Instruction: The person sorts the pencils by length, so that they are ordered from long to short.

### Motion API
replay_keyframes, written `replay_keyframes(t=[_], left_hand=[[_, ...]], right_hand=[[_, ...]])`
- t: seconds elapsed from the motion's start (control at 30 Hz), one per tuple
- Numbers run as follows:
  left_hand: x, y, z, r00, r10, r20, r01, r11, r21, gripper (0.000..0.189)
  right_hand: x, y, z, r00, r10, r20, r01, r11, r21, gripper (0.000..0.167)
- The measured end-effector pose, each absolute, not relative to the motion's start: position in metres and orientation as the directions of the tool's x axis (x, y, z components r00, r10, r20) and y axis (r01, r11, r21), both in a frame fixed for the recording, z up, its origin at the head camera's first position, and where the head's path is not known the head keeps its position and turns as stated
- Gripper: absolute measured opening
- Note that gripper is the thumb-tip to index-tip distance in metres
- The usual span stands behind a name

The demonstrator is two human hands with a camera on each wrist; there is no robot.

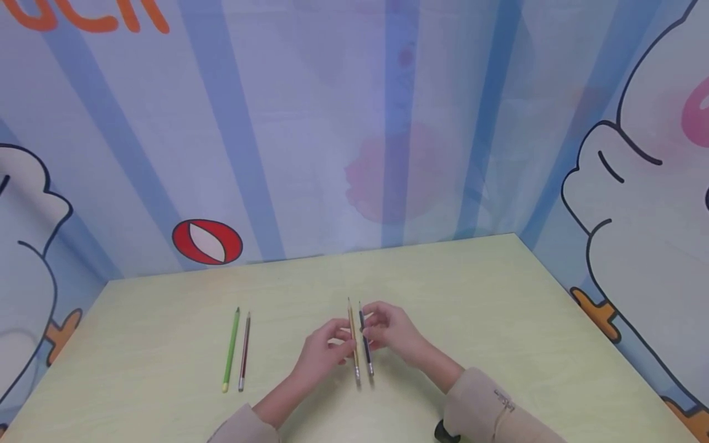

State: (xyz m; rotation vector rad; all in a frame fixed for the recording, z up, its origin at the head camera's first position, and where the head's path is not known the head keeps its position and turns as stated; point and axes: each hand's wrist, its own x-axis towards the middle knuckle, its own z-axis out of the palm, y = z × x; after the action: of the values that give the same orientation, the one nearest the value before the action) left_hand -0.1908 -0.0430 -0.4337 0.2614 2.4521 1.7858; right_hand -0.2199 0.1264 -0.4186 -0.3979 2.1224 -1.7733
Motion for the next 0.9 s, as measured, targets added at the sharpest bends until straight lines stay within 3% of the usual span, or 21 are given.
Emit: replay_keyframes(t=[0.5,0.9], left_hand=[[-0.196,-0.086,-0.429,-0.992,0.129,0.007,0.055,0.369,0.928,0.03],[-0.208,-0.136,-0.424,-0.998,-0.042,-0.051,-0.066,0.527,0.848,0.03]], right_hand=[[-0.219,0.127,-0.421,-0.902,-0.42,-0.099,0.02,0.187,-0.982,0.04],[-0.22,0.13,-0.423,-0.905,-0.414,-0.101,0.017,0.203,-0.979,0.041]])
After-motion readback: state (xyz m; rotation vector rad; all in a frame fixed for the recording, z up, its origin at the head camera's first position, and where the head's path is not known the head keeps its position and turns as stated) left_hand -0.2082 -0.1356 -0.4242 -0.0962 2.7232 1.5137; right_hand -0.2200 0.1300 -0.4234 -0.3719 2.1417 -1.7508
